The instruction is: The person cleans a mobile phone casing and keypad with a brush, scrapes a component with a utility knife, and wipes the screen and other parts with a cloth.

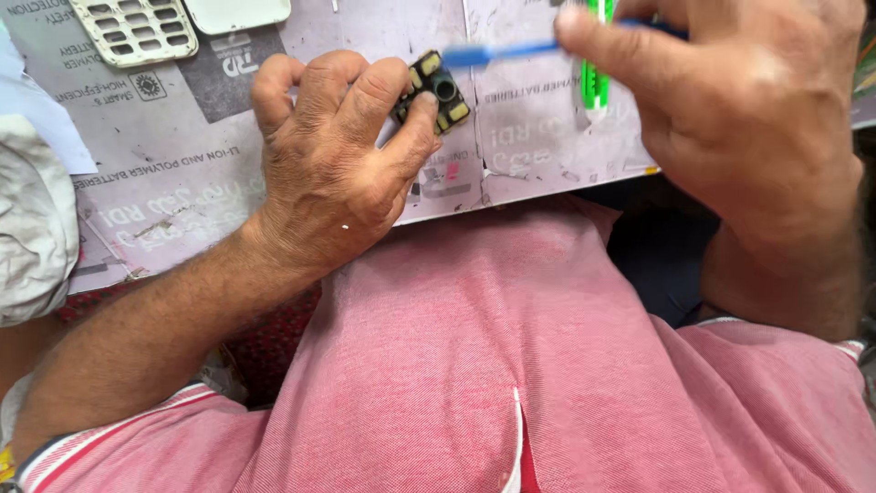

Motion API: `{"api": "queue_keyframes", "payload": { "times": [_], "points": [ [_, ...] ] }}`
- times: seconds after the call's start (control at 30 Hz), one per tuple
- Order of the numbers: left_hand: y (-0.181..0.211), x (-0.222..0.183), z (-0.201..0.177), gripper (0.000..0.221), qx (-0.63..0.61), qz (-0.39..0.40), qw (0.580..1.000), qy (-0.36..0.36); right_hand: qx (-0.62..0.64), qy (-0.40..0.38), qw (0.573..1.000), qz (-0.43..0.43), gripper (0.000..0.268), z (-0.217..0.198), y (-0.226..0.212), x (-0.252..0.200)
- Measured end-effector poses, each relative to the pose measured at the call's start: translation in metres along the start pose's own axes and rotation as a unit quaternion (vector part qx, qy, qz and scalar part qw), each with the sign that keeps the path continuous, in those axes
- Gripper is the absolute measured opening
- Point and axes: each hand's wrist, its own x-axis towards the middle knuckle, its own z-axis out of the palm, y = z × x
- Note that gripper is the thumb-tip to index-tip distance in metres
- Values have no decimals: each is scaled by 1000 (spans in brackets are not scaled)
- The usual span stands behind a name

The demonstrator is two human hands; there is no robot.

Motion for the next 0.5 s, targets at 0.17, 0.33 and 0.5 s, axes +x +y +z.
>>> {"api": "queue_keyframes", "payload": {
  "times": [0.17, 0.33, 0.5],
  "points": [
    [-8, 5, -1, 21, -40, 17, 999, -1, 25, -25, 999, -35, 27, -11, 4, 29],
    [-17, -8, 4, 19, -44, 26, 999, -7, 19, -43, 998, -37, 28, -4, 16, 9],
    [-10, -5, 7, 20, -42, 18, 999, 7, 63, -23, 998, -4, 23, 2, 22, -8]
  ]
}}
